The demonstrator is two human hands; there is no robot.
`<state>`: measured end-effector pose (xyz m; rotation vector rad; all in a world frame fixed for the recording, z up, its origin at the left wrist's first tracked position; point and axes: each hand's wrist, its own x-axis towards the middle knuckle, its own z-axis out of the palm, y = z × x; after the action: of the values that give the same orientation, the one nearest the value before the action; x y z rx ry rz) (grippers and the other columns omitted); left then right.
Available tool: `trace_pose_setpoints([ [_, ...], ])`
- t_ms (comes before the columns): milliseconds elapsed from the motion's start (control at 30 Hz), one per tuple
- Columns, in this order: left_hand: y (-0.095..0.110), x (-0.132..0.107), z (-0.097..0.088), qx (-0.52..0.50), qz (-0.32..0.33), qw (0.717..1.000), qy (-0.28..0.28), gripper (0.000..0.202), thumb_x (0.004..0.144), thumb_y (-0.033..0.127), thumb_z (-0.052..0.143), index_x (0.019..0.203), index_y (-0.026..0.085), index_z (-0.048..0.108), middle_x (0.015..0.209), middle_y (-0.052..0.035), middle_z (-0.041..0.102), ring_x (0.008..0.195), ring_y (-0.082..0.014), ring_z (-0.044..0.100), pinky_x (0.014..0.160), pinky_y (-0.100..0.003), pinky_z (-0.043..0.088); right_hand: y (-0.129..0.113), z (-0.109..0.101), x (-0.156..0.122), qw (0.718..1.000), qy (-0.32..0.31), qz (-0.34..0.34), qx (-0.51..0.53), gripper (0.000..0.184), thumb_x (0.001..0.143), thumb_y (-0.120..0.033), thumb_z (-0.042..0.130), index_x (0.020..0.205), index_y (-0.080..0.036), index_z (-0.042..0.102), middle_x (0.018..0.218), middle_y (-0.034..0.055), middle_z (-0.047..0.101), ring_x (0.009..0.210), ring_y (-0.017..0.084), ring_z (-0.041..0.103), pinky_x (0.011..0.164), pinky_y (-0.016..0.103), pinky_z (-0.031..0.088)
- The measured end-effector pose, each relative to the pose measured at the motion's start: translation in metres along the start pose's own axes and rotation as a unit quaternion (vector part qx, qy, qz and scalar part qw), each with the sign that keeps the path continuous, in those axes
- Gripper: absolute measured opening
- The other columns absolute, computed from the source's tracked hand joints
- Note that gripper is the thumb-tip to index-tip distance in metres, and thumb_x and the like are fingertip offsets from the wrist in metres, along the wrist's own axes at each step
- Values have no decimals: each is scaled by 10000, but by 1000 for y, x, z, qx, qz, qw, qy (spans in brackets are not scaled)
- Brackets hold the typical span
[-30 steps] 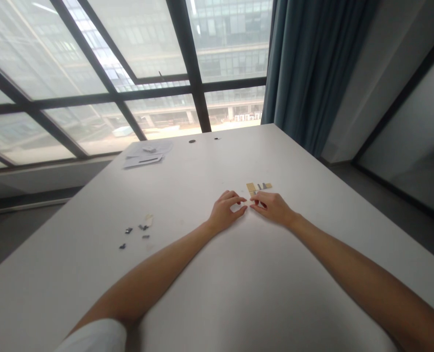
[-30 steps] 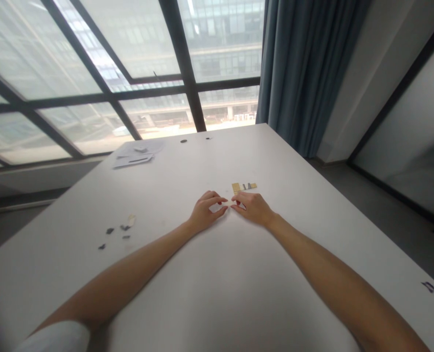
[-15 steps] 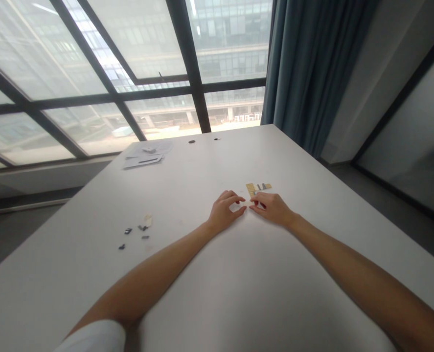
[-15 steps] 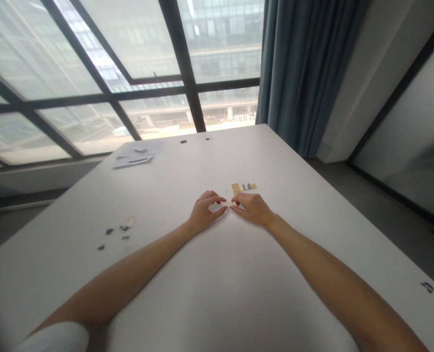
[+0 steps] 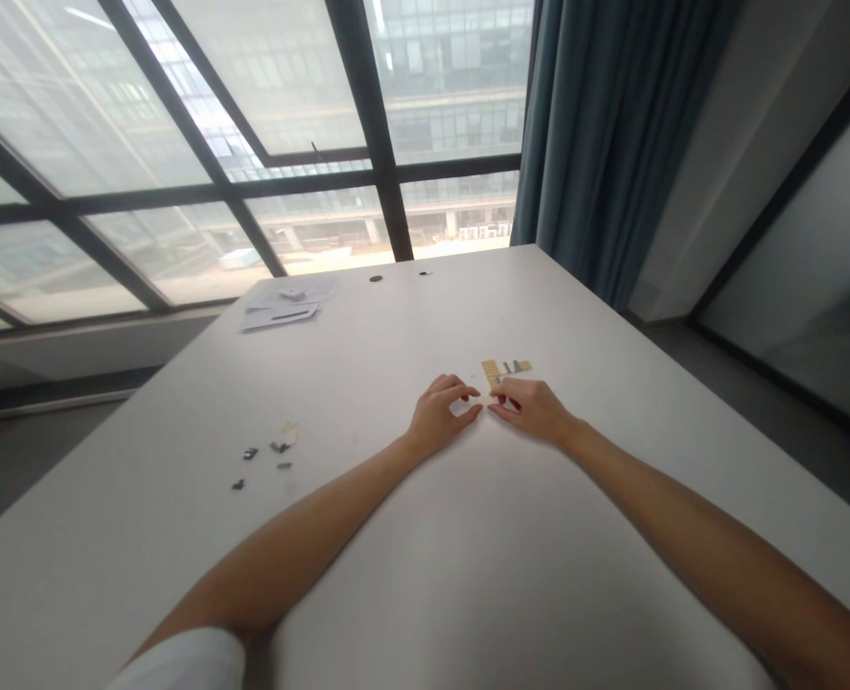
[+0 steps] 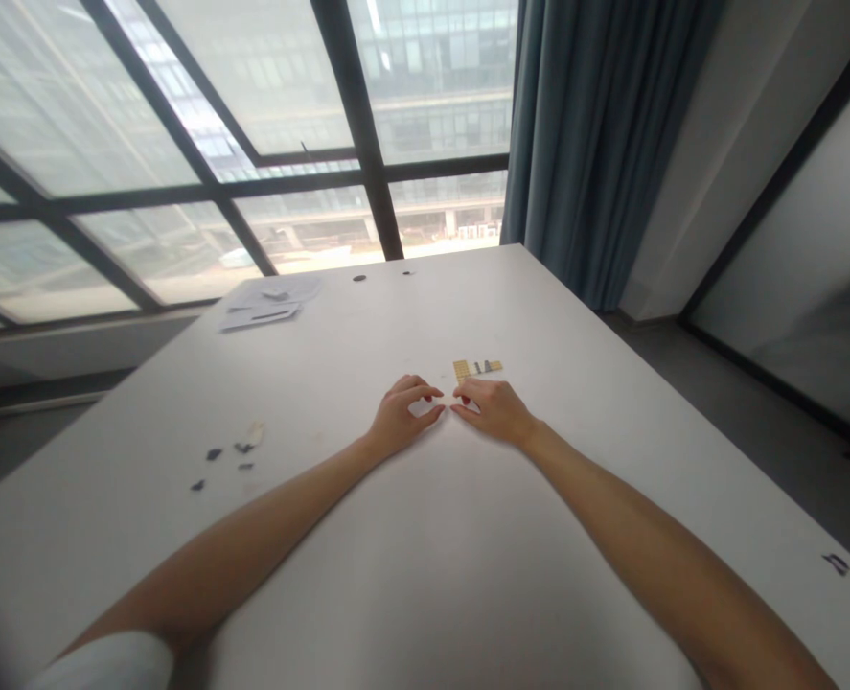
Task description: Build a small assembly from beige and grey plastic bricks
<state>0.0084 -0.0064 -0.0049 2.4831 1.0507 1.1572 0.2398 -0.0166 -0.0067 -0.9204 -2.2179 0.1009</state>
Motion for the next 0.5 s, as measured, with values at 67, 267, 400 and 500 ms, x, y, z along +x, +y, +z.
trace_pose_setpoints([
  [67,0,0,0,2,-2,1000,-1,140,841,269,721,981,253,725,864,-21,655,881,-182,602,830,-335,507,-1,0,0,1000,1,-1,-1,121,940,-320,622,943,-203,655,787,17,667,673,149,600,653,261,425],
  [267,2,1,-1,2,-1,1000,-2,140,829,246,733,969,248,726,860,-16,656,876,-176,596,824,-326,504,1,0,-1,1000,0,-8,-2,128,943,-322,624,939,-196,650,789,19,667,689,152,605,668,262,430],
  [400,3,1,-2,3,-3,1000,-7,126,833,253,728,959,246,726,856,-18,657,878,-180,599,824,-330,509,1,1,0,1000,-2,-6,1,127,944,-321,619,945,-199,652,790,22,673,696,154,613,669,262,433],
  [500,2,1,-1,5,-6,1000,-8,127,839,265,720,965,250,726,862,-21,656,889,-184,605,834,-336,512,1,0,0,1000,0,-7,0,126,941,-320,620,941,-198,654,787,22,674,686,152,610,666,263,433],
])
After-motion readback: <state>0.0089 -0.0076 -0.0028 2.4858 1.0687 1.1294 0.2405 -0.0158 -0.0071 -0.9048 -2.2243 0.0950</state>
